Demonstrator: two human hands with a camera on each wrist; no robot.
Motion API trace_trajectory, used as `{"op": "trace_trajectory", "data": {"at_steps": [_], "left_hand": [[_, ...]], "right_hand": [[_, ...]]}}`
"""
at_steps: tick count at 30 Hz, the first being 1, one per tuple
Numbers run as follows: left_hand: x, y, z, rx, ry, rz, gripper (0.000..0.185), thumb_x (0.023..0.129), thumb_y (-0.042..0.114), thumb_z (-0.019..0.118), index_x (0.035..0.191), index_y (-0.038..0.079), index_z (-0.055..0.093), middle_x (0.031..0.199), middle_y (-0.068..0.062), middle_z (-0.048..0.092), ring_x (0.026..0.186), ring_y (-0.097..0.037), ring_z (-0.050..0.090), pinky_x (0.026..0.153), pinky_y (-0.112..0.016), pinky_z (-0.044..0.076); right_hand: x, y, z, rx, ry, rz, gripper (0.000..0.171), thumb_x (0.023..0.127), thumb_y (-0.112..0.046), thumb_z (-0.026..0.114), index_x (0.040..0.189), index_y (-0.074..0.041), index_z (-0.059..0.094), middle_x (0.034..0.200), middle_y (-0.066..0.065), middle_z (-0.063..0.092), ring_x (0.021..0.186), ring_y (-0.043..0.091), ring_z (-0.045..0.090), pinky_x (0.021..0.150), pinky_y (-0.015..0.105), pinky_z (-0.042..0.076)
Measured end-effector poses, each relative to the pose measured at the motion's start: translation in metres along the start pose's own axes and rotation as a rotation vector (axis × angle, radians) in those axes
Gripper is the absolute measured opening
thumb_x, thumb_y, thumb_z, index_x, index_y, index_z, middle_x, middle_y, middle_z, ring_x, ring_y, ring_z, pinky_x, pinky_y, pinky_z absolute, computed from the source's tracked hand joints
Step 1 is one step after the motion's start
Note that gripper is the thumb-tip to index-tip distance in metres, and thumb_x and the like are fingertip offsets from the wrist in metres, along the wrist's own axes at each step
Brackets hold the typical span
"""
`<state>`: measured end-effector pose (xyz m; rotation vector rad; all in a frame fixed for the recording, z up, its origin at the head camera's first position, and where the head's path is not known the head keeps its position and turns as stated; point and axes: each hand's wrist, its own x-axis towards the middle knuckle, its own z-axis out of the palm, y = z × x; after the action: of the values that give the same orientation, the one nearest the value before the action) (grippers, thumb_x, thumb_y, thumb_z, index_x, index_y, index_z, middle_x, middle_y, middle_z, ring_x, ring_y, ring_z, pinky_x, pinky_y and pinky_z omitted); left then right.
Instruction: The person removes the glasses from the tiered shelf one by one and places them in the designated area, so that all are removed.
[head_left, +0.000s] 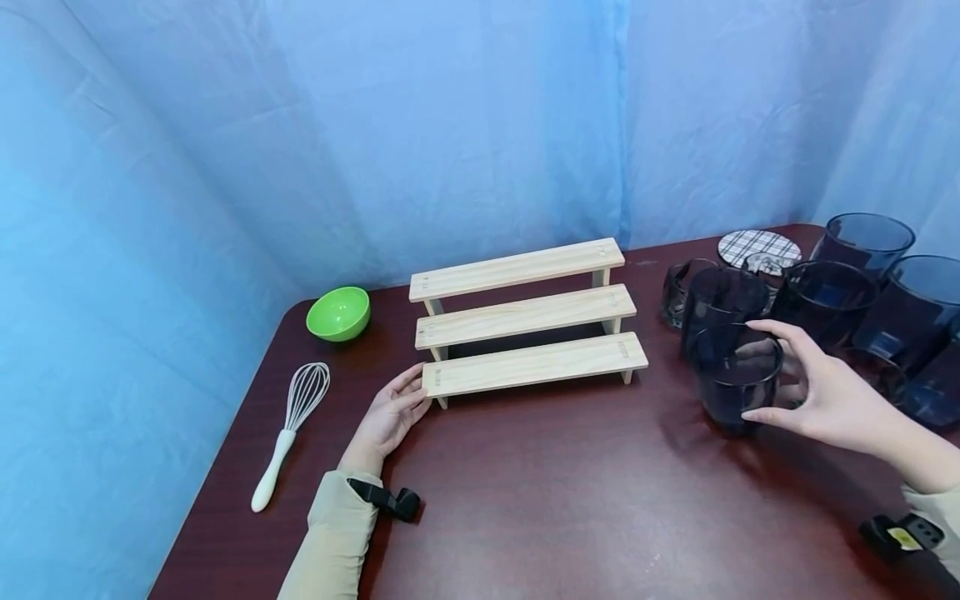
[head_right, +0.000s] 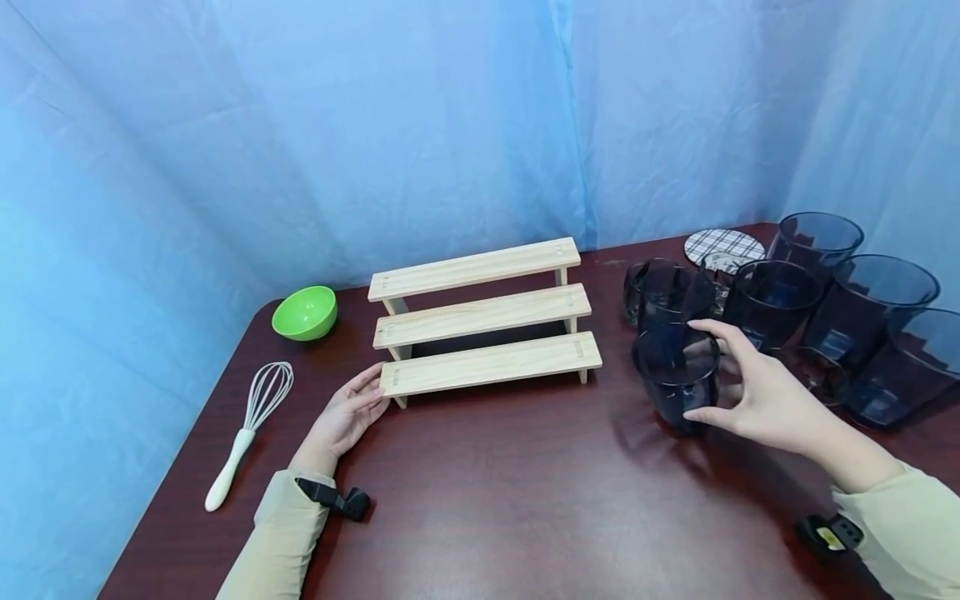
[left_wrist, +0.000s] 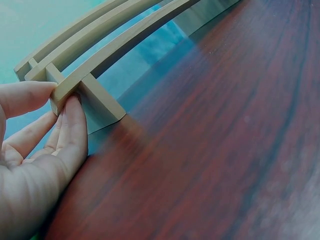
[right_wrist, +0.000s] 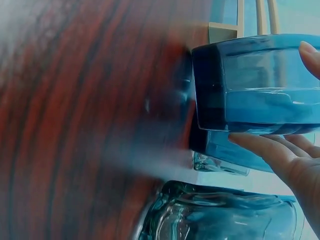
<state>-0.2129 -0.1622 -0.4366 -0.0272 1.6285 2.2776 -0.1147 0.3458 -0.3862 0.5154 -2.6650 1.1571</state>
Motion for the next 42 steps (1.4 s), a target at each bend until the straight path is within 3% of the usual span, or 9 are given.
{"op": "trace_trajectory", "data": {"at_steps": [4, 9, 17, 25, 32, 37, 42], "left_hand": [[0.000, 0.000, 0.000, 0.002, -0.001, -0.004, 0.061, 0.093, -0.013, 0.038, 0.149, -0.001, 0.018, 0.101, 0.005, 0.057, 0.089, -0.003, 0.061, 0.077, -0.018, 0.048], [0.000, -0.001, -0.002, 0.001, -0.009, -0.004, 0.061, 0.093, -0.013, 0.038, 0.149, -0.002, 0.017, 0.104, 0.005, 0.057, 0.090, -0.004, 0.061, 0.079, -0.019, 0.048], [0.000, -0.002, -0.004, -0.010, -0.011, 0.011, 0.061, 0.093, -0.012, 0.037, 0.149, -0.002, 0.016, 0.104, 0.006, 0.058, 0.091, -0.004, 0.061, 0.079, -0.019, 0.048], [0.000, -0.002, -0.004, -0.019, -0.002, 0.001, 0.061, 0.093, -0.013, 0.037, 0.149, -0.001, 0.018, 0.103, 0.006, 0.059, 0.090, -0.004, 0.061, 0.079, -0.019, 0.048], [-0.002, -0.002, -0.003, 0.002, 0.002, 0.002, 0.061, 0.093, -0.013, 0.038, 0.149, -0.002, 0.018, 0.105, 0.004, 0.056, 0.091, -0.004, 0.061, 0.079, -0.018, 0.048], [-0.001, -0.003, -0.003, 0.007, 0.006, 0.004, 0.061, 0.093, -0.013, 0.038, 0.149, -0.001, 0.018, 0.104, 0.005, 0.057, 0.090, -0.003, 0.061, 0.078, -0.018, 0.048], [0.001, -0.002, -0.003, 0.005, -0.005, 0.016, 0.061, 0.093, -0.012, 0.040, 0.149, -0.002, 0.017, 0.104, 0.005, 0.057, 0.090, -0.003, 0.061, 0.078, -0.018, 0.049]], "right_hand": [[-0.001, 0.001, -0.003, 0.020, -0.015, -0.026, 0.108, 0.061, 0.009, 0.082, 0.147, -0.007, 0.018, 0.107, -0.032, 0.049, 0.081, -0.009, 0.060, 0.061, 0.012, 0.049], [-0.003, 0.003, -0.007, -0.058, -0.025, -0.003, 0.112, 0.059, 0.001, 0.087, 0.148, -0.010, 0.019, 0.111, -0.023, 0.047, 0.083, -0.012, 0.056, 0.060, 0.012, 0.049], [0.003, 0.001, -0.022, -0.282, -0.050, 0.084, 0.116, 0.050, -0.023, 0.094, 0.144, -0.010, 0.027, 0.109, 0.022, 0.061, 0.075, -0.013, 0.053, 0.056, 0.017, 0.044], [0.007, 0.002, -0.029, -0.374, -0.074, 0.081, 0.116, 0.046, -0.029, 0.094, 0.141, -0.009, 0.031, 0.107, 0.017, 0.064, 0.077, -0.009, 0.055, 0.055, 0.022, 0.044], [0.009, 0.002, -0.030, -0.445, -0.086, 0.055, 0.117, 0.043, -0.032, 0.094, 0.140, -0.008, 0.033, 0.108, 0.015, 0.064, 0.083, 0.024, 0.064, 0.057, 0.027, 0.047], [0.010, 0.002, -0.033, -0.471, -0.085, 0.023, 0.117, 0.041, -0.032, 0.095, 0.139, -0.008, 0.035, 0.106, 0.012, 0.064, 0.082, 0.016, 0.063, 0.058, 0.025, 0.047], [0.011, 0.002, -0.034, -0.487, -0.081, 0.015, 0.117, 0.041, -0.028, 0.095, 0.139, -0.007, 0.035, 0.106, 0.013, 0.064, 0.082, 0.024, 0.063, 0.056, 0.025, 0.046]]}}
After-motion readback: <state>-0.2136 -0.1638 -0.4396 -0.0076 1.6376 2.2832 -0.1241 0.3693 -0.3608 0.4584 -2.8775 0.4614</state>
